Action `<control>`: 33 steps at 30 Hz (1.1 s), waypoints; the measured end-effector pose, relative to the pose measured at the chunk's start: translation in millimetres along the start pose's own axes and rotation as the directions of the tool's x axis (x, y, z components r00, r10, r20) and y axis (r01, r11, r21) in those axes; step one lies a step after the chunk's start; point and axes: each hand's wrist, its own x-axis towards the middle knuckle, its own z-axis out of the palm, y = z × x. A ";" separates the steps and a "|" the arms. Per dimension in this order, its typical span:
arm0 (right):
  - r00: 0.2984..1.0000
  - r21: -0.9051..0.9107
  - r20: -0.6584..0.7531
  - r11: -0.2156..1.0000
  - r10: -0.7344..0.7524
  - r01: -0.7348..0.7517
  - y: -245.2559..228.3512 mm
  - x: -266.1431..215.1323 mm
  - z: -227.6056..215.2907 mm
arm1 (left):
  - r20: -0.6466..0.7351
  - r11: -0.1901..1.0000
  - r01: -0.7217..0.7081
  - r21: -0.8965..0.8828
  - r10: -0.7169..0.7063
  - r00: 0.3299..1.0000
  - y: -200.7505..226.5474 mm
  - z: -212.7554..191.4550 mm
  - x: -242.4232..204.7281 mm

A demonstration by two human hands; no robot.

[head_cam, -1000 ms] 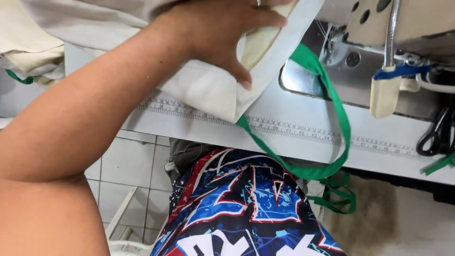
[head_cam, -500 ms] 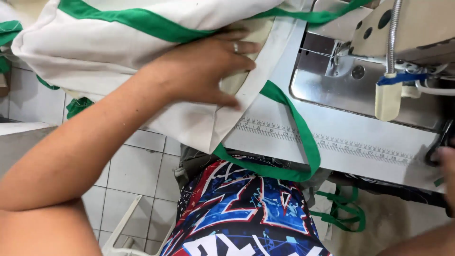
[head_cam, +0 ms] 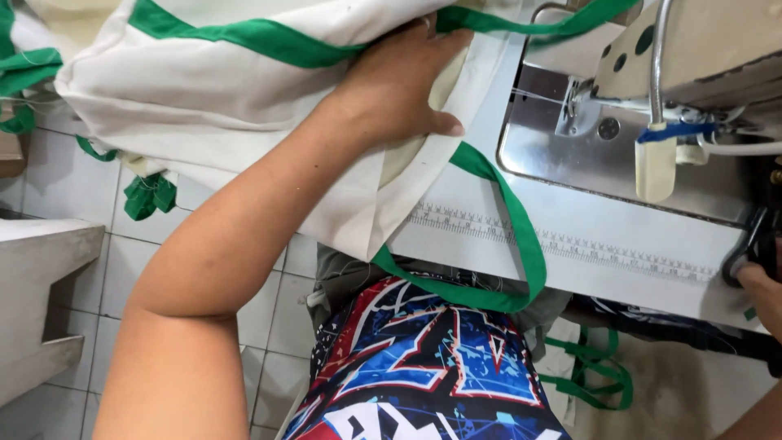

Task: Trimming excess threads and fabric from a canvas tote bag using scissors at a sewing station

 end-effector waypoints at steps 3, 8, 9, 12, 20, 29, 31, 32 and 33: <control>0.976 0.597 0.135 0.772 0.171 -0.218 -38.3 -15.6 -40.7 | 0.050 0.999 0.039 0.001 -0.039 0.998 0.5 -5.7 5.3; 0.914 0.568 0.307 0.719 0.266 -0.401 -83.9 -73.8 -83.3 | 0.052 0.999 0.035 -0.010 -0.035 0.998 -1.9 -2.1 3.2; 0.956 0.636 0.226 0.714 0.189 -0.292 -99.6 -87.1 -89.2 | 0.050 0.999 0.028 -0.030 -0.027 0.998 -2.3 -2.4 2.7; 0.979 0.429 0.190 0.892 0.070 -0.147 -199.2 -83.5 -151.9 | 0.044 0.999 0.016 -0.051 -0.014 0.999 -0.5 -4.0 1.5; 0.968 0.164 0.051 0.958 -0.246 0.234 -325.4 -45.5 -171.2 | -0.036 0.995 -0.003 -0.102 -0.001 0.999 -3.1 -1.9 -4.7; 0.939 0.171 -0.058 0.923 -0.339 0.343 -346.3 -33.4 -173.8 | -0.037 0.992 -0.001 -0.126 -0.004 0.999 0.6 -3.8 -7.5; 0.958 0.282 -0.034 0.917 -0.285 0.283 -344.3 -35.5 -175.2 | -0.004 0.987 0.034 -0.160 -0.035 0.999 3.2 -7.0 -10.9; 0.957 0.284 -0.034 0.916 -0.287 0.285 -343.3 -39.4 -184.6 | -0.005 0.987 0.036 -0.159 -0.037 0.999 4.0 -4.8 -13.7; 0.977 0.457 0.093 0.880 -0.192 0.130 -342.1 -43.0 -193.9 | -0.056 0.992 -0.069 -0.102 0.063 0.996 4.8 -2.6 -16.1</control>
